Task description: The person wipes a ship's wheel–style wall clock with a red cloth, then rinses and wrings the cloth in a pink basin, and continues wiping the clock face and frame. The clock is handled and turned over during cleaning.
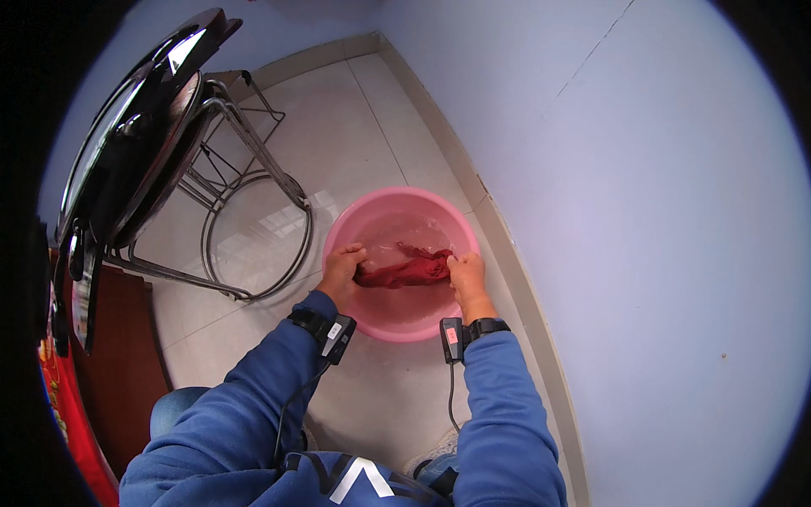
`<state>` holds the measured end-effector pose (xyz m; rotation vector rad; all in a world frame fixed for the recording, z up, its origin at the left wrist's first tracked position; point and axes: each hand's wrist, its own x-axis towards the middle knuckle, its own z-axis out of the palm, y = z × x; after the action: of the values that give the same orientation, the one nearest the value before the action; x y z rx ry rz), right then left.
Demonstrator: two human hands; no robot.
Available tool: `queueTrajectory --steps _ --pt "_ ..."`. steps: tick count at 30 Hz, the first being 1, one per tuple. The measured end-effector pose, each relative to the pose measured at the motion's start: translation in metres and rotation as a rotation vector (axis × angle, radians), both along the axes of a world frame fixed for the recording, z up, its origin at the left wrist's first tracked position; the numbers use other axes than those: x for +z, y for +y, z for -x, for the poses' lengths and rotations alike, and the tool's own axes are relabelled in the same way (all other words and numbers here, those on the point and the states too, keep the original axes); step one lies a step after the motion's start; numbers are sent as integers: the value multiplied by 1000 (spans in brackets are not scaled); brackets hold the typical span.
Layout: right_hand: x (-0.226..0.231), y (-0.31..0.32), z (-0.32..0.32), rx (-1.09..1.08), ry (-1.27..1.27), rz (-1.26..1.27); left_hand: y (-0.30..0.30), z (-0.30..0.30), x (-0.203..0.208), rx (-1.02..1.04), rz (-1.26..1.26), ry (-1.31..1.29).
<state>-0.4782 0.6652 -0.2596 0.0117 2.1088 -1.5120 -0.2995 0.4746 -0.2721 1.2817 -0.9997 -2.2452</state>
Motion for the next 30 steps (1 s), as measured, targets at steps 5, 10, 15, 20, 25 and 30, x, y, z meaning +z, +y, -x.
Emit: queueTrajectory --steps 5,10,15,20,25,30 --pt "-9 -4 -5 11 219 -199 7 -2 12 -588 488 -190" --pt "8 -13 -16 -10 99 -105 21 -3 11 -804 592 -305" --pt "10 -3 -14 74 3 -9 10 1 7 -836 417 -257" --pt "30 -3 3 85 -340 580 -9 6 20 -731 248 47" --pt "70 -32 -3 158 -424 821 -6 9 38 -858 329 139" --pt "80 -42 -24 232 -432 677 18 12 41 -701 184 166"
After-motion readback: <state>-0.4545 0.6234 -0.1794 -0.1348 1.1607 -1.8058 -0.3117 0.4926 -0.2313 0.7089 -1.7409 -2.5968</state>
